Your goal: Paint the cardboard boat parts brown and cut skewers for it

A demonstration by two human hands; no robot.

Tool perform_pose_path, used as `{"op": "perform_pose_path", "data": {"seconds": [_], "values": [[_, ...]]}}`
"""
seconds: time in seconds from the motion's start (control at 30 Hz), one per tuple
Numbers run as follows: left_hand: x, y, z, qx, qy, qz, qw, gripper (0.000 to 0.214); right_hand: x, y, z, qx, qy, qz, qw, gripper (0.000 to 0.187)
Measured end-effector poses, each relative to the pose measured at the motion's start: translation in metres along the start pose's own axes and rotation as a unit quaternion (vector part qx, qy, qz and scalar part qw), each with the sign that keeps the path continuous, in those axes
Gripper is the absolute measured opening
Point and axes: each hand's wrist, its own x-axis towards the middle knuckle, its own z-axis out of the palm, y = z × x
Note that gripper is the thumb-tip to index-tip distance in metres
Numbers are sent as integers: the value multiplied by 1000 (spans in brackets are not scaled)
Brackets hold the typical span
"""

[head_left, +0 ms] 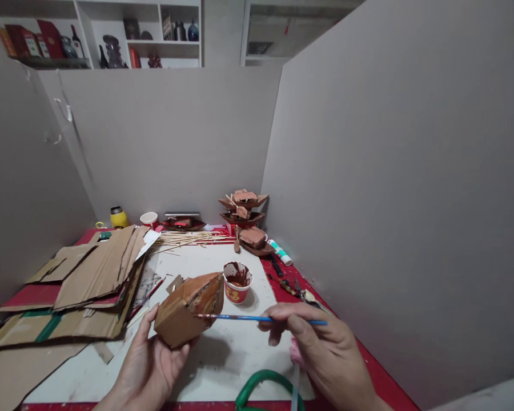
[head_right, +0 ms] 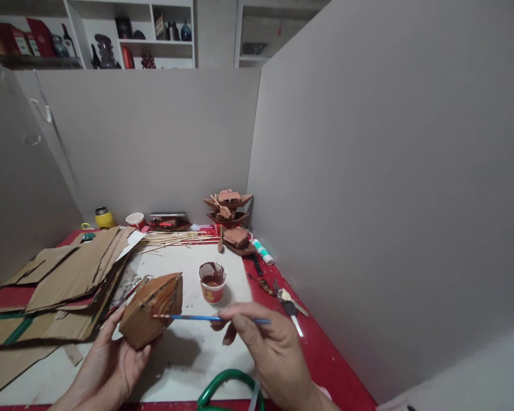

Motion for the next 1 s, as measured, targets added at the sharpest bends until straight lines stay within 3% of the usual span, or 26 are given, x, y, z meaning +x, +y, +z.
{"op": "perform_pose_path", "data": {"seconds": [0.13, 0.33, 0.57, 0.77, 0.87, 1.0], "values": [[-1, 1, 3, 0, 10, 4, 1000, 54, -4, -1, 4, -9, -44, -11, 999, 15], [-2, 0, 3, -2, 20, 11, 1000, 54, -9, -1, -3, -37, 51, -64, 996, 14], [-1, 1, 0, -4, 15, 19, 1000, 53, -9, -6, 6, -39, -24, -58, 997, 18], [-2, 3, 2, -11, 25, 13, 1000, 53, -11, -3, -2, -25, 22, -73, 997, 17], [-2, 2, 2, -11, 31, 11, 999, 52, -10, 2, -8, -20, 35, -61, 997, 17], [-2, 2, 2, -10, 29, 14, 999, 51, -7, 3, -8, -11, -12, -7, 1000, 17]]}}
